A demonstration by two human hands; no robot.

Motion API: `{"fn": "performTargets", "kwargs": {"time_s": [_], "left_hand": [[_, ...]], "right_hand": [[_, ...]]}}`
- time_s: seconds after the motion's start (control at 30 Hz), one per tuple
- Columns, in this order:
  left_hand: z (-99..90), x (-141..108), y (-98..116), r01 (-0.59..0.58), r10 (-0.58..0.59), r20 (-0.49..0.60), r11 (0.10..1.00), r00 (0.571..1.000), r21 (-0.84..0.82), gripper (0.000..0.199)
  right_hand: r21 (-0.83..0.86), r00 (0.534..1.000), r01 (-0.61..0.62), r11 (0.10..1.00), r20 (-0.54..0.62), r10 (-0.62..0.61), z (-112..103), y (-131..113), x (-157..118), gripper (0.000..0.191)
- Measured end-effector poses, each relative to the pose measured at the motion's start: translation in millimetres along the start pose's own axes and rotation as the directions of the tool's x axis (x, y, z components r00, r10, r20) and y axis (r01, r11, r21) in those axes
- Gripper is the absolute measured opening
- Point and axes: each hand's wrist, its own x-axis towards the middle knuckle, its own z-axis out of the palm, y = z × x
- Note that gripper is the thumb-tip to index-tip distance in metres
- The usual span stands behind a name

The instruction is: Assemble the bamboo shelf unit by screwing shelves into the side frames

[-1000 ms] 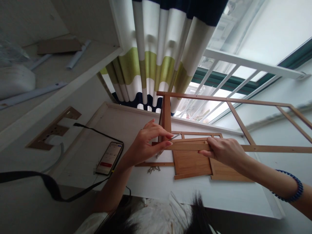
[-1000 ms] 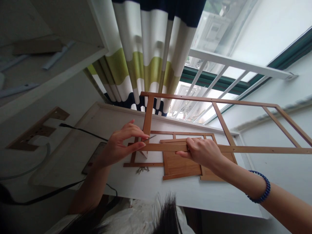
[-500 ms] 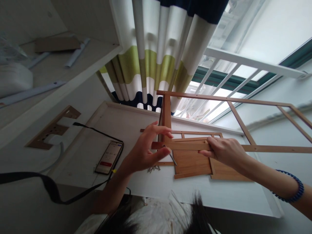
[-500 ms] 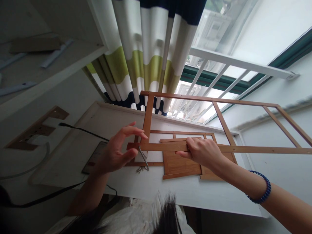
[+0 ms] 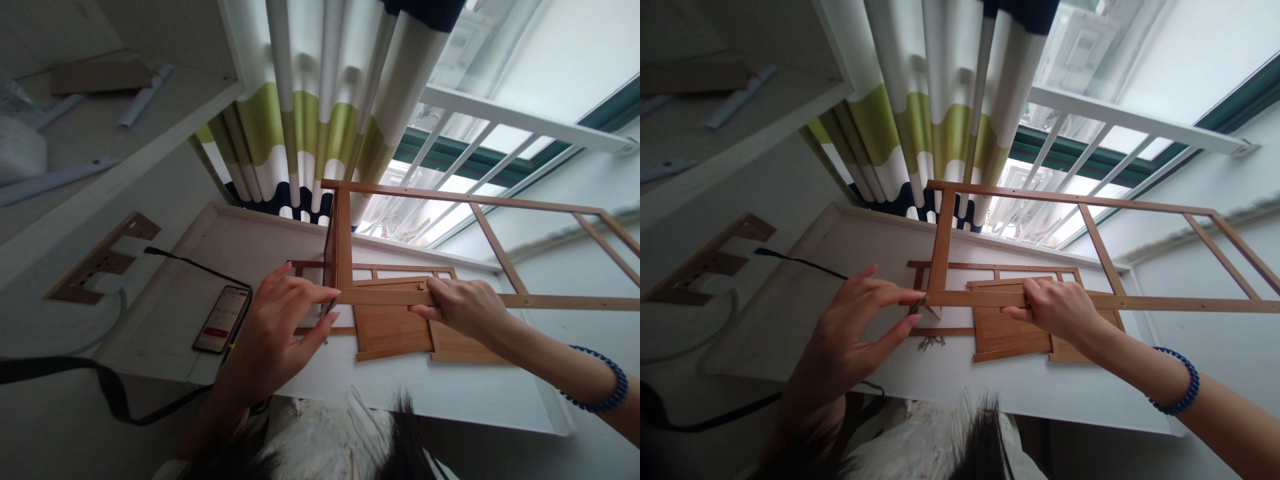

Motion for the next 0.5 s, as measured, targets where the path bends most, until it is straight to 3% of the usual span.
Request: {"fn": "performTargets", "kwargs": {"time_s": [0.13,0.33,0.43,0.5], "left_hand": [[-5.8,10.0,-14.5,-0.093,0.095,0.059,0.995,0.994,-0.032,0.022],[0.2,21.7,-26.5,-0.248,0.252,0.117,0.968,0.961,-0.048,0.032],[4.1,19.0,-24.6,-0.244,0.248,0.045,0.966,0.968,-0.081,0.035],[6.5,14.9,-20.1,-0.184,0.173,-0.114,0.978,0.978,-0.097,0.034]], "right_hand": [[0.004,0.999,-0.03,1.0,0.033,0.03,2.4,0.0,-1.8,0.059],[0.012,1.0,-0.019,1.0,0.011,0.018,1.7,0.1,-1.8,0.058],[0.017,1.0,-0.018,1.0,0.022,0.018,1.4,0.1,-2.7,0.057],[0.016,0.999,-0.024,1.0,0.031,0.023,1.7,0.1,-3.9,0.058]]}}
